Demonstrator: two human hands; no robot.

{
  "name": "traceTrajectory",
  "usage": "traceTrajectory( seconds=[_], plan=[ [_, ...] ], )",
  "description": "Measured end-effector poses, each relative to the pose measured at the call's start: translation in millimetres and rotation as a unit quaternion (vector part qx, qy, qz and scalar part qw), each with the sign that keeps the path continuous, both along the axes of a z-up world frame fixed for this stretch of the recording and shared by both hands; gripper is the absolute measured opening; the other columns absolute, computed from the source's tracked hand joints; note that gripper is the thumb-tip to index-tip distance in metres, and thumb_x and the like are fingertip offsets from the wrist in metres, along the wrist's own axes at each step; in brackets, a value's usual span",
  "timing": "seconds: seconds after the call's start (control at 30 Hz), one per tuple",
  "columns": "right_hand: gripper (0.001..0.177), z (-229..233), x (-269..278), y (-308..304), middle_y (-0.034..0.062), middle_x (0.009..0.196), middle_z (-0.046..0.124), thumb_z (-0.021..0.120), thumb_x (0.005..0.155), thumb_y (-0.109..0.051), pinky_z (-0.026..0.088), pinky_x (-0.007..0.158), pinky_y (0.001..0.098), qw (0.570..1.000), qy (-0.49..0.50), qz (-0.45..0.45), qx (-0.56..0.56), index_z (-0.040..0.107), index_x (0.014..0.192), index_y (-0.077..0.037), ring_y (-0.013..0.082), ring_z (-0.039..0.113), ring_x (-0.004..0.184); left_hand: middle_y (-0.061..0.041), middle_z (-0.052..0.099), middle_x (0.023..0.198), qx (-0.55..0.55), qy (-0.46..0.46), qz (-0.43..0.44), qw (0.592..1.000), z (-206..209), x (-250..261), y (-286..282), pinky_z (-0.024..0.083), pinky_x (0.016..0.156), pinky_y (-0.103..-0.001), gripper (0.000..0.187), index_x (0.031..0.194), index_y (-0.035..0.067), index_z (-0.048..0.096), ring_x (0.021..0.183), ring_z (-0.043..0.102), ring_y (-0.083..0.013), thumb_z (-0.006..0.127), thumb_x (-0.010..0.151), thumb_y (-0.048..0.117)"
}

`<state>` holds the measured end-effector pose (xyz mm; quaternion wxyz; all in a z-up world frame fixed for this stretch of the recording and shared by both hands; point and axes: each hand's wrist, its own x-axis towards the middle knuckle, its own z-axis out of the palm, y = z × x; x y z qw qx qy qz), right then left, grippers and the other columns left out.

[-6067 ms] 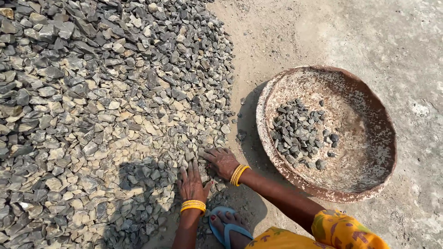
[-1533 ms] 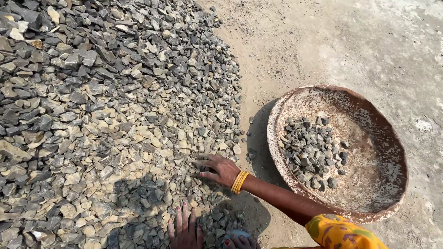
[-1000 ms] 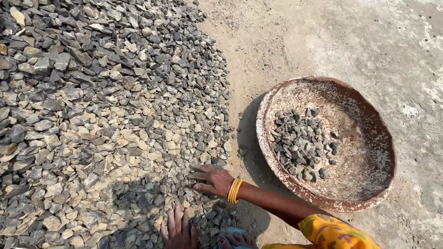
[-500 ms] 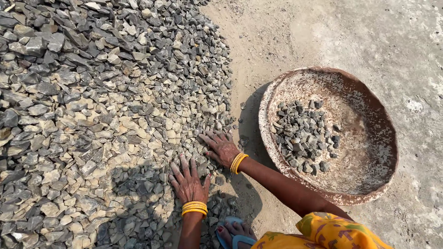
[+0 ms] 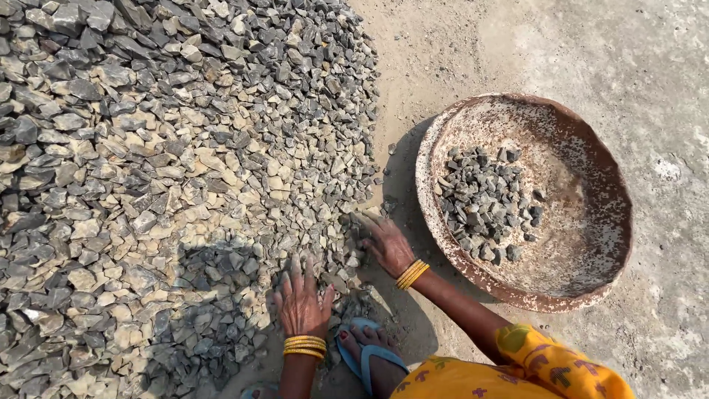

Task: The person picks small gray stones one at a time from a pile on the ground and places them into a large shallow metal basin beside them, occasionally gathering a few stones in both hands before dropping them into the basin. The pile of loose stones is spread across the concrete ground around their feet.

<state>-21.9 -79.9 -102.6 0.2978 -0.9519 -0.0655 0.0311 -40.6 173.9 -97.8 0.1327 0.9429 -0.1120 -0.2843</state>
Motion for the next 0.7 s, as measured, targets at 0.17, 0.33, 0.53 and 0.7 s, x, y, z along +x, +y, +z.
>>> traceTrajectory(
  seconds=[0.17,0.33,0.53,0.7],
  plan=[
    [0.059,-87,33,-55,0.0234,0.155,0.038,0.062,0.098,-0.031,0.039,0.107,0.0519,0.985,-0.010,-0.157,-0.069,0.044,0.151,-0.011,0.0490,0.041,0.135,-0.014,0.012,0.172,-0.079,-0.209,0.081,0.971,1,28,-9,0.031,0.113,-0.067,0.091,0.156,0.010,0.031,0.152,0.023,-0.0445,0.063,0.088,0.061],
    [0.052,-34,8,6,0.0105,0.156,0.048,0.054,0.102,-0.036,0.043,0.112,0.0511,0.992,0.048,-0.075,-0.094,0.048,0.152,-0.025,0.0444,0.049,0.128,-0.016,0.004,0.169,0.009,-0.075,0.067,0.995,26,15,-33,0.027,0.113,-0.067,0.102,0.159,0.020,0.026,0.153,0.015,-0.0422,0.066,0.081,0.071],
    [0.057,2,-25,37,0.0150,0.152,0.048,0.050,0.101,-0.048,0.041,0.109,0.0555,0.988,0.138,0.009,-0.070,0.045,0.154,-0.028,0.0462,0.045,0.132,-0.007,0.004,0.172,0.025,0.029,0.010,0.999,20,-2,-32,0.024,0.119,-0.063,0.111,0.163,0.022,0.018,0.157,0.013,-0.0332,0.074,0.079,0.068],
    [0.078,2,-29,6,0.0193,0.149,0.050,0.058,0.096,-0.062,0.038,0.117,0.0564,0.985,0.144,0.056,-0.077,0.039,0.161,-0.023,0.0465,0.046,0.136,-0.004,0.006,0.171,0.019,0.059,-0.014,0.998,34,-11,-7,0.022,0.120,-0.062,0.122,0.161,0.022,0.012,0.155,0.012,-0.0323,0.083,0.072,0.064]
  ],
)
